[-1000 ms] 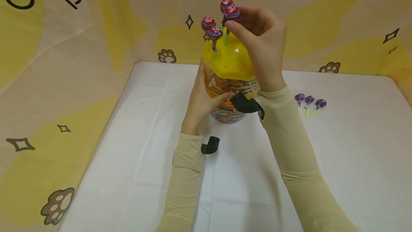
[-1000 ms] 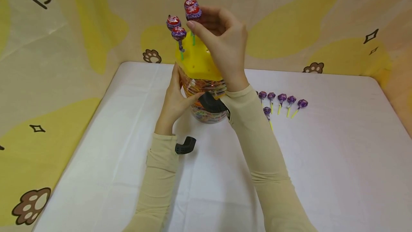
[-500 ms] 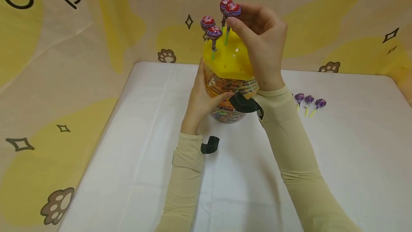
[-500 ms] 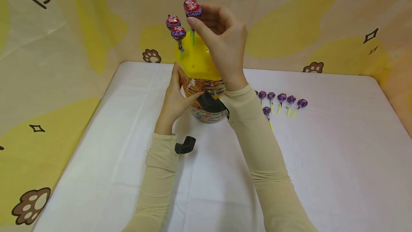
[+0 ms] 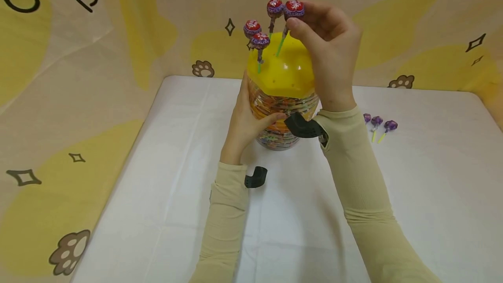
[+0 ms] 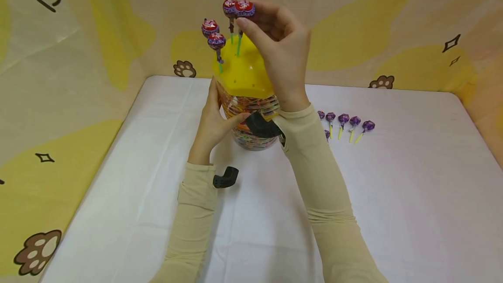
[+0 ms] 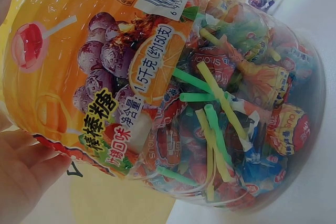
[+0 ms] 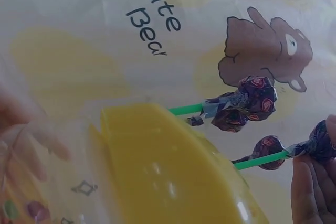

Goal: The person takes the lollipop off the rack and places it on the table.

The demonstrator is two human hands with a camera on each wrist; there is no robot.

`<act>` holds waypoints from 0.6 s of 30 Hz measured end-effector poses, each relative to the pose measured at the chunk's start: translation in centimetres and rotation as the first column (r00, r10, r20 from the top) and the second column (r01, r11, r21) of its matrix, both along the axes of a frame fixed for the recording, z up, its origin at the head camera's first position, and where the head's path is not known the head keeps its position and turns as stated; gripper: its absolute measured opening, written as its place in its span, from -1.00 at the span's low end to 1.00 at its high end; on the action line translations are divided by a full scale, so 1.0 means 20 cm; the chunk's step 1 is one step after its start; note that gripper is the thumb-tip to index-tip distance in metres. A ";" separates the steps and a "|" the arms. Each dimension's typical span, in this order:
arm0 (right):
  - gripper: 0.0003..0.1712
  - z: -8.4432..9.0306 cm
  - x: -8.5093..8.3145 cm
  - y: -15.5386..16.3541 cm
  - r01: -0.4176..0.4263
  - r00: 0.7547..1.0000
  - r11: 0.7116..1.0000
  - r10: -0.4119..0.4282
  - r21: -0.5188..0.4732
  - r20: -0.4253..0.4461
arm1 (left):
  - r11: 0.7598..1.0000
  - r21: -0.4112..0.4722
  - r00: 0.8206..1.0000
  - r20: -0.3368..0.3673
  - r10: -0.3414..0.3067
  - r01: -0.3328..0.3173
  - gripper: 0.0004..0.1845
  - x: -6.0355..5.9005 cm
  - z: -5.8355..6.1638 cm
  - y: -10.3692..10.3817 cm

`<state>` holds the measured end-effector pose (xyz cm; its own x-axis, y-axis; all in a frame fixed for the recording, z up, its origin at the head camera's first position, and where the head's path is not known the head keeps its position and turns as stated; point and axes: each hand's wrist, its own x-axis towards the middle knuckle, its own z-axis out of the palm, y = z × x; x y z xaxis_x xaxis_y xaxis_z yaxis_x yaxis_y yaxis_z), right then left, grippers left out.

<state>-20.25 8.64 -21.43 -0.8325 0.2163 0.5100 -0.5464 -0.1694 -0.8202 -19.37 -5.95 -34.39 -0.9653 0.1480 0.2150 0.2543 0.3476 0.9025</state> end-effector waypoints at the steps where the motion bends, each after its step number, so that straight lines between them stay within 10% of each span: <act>1: -0.80 0.00 0.00 0.01 -0.006 1.000 1.000 0.006 -0.014 0.003 | 1.000 -0.001 1.000 -0.001 -0.001 0.001 0.25 0.00 0.00 0.00; 18: -0.82 -0.07 0.12 0.24 -0.042 0.995 0.995 0.033 -0.093 -0.090 | 0.999 0.030 1.000 -0.012 -0.012 0.012 0.24 0.00 -0.01 0.00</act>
